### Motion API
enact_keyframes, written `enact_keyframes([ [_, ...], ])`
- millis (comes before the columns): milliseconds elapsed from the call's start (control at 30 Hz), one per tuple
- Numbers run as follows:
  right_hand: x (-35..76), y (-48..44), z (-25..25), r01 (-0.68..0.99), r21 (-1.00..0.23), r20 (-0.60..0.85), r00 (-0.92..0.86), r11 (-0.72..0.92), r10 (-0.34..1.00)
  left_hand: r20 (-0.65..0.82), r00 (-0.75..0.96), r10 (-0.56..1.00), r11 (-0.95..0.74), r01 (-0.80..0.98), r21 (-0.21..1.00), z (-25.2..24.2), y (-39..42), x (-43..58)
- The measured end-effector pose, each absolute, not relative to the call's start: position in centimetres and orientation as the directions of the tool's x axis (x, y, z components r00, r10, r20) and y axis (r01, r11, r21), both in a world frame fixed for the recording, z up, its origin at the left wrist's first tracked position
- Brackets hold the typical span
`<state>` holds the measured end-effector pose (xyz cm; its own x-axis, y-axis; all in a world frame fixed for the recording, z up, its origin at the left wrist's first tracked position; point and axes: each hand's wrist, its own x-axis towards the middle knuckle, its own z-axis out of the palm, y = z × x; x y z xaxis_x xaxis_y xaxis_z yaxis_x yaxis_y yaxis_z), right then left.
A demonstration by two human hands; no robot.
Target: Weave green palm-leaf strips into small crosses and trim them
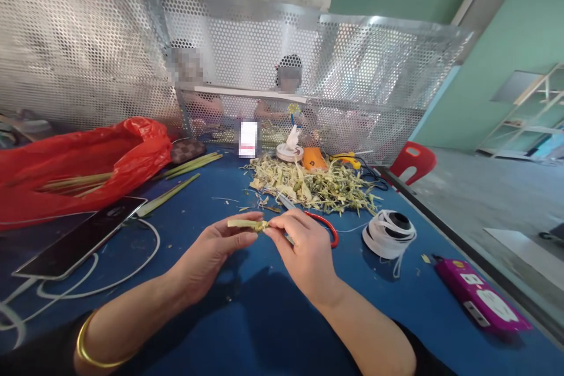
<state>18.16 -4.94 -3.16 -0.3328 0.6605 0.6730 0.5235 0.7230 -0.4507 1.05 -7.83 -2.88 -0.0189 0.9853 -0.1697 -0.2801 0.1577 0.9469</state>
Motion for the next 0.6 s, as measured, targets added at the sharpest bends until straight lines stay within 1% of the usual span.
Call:
enact_keyframes([
  [67, 18.49, -4.85, -3.09, 0.577, -0.255, 0.75, -0.388, 0.776, 0.535, -0.193, -0.07, 0.979, 0.169, -0.256, 0.952, -2.86, -7.82, 0.84],
  [100, 18.67, -4.82, -3.06, 0.594, -0.157, 0.776, -0.421, 0.789, 0.471, -0.215, -0.061, 0.975, 0.193, -0.251, 0.948, -2.89, -7.81, 0.7],
  [200, 19.12, -4.81, -3.0, 0.579, 0.089, 0.787, -0.539, 0.81, 0.299, -0.321, 0.093, 0.943, 0.334, -0.284, 0.899, -3.15, -7.83, 0.31],
  [267, 19.27, -4.84, -2.91, 0.522, 0.216, 0.755, -0.626, 0.825, 0.198, -0.362, 0.188, 0.913, 0.405, -0.309, 0.861, -3.3, -7.9, 0.2],
  [333, 19.24, -4.87, -2.76, 0.452, 0.322, 0.727, -0.681, 0.832, 0.089, -0.368, 0.229, 0.901, 0.428, -0.331, 0.841, -3.35, -7.97, 0.23],
  [400, 19.11, -4.88, -2.6, 0.404, 0.389, 0.711, -0.703, 0.828, 0.009, -0.38, 0.243, 0.893, 0.446, -0.361, 0.819, -3.28, -7.99, 0.32],
  [433, 19.03, -4.87, -2.55, 0.394, 0.403, 0.708, -0.706, 0.826, -0.008, -0.391, 0.241, 0.888, 0.457, -0.379, 0.805, -3.21, -7.97, 0.35],
  [600, 18.82, -4.78, -2.83, 0.384, 0.375, 0.687, -0.726, 0.843, 0.025, -0.414, 0.224, 0.882, 0.471, -0.413, 0.779, -3.03, -7.66, 0.2],
])
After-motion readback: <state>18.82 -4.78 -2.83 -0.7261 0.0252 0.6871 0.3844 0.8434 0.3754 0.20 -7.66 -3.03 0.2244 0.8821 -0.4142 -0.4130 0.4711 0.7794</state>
